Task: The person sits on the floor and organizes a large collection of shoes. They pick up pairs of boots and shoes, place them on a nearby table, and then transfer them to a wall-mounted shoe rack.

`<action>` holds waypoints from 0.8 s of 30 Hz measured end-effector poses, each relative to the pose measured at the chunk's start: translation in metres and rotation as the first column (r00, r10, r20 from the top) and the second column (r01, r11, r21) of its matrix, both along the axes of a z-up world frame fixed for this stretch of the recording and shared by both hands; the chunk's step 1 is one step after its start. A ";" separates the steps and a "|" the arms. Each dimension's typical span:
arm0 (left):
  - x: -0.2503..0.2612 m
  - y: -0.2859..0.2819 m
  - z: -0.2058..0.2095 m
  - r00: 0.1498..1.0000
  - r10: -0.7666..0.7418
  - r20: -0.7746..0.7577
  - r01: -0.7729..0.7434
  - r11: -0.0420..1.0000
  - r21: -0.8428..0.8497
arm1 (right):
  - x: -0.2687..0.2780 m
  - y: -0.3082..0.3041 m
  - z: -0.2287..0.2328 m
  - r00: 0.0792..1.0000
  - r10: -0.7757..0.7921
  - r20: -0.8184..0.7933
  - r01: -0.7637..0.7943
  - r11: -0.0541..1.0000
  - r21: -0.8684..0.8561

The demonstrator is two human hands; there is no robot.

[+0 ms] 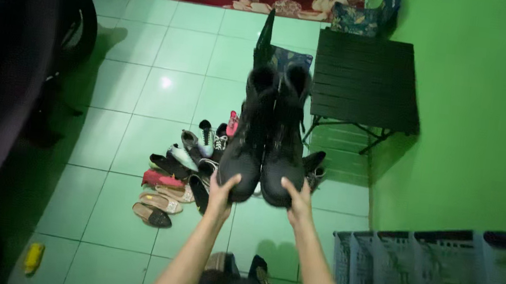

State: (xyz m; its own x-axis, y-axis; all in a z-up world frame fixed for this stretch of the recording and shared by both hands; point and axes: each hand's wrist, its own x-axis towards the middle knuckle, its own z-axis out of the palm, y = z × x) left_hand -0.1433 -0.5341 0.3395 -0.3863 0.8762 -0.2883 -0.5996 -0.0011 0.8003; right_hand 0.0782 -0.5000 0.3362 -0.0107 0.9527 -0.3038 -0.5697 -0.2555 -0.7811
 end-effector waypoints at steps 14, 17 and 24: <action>-0.004 0.084 0.100 0.986 -0.166 0.007 0.165 0.986 0.034 | -0.006 0.048 0.086 0.978 -0.204 -0.036 0.205 0.977 0.053; -0.004 0.102 0.105 0.977 -0.212 -0.023 0.213 0.975 0.061 | -0.006 0.057 0.094 0.966 -0.257 -0.010 0.257 0.964 0.067; 0.006 0.137 0.119 0.953 -0.303 0.006 0.303 0.953 -0.002 | -0.005 0.060 0.112 0.929 -0.370 0.008 0.365 0.921 0.137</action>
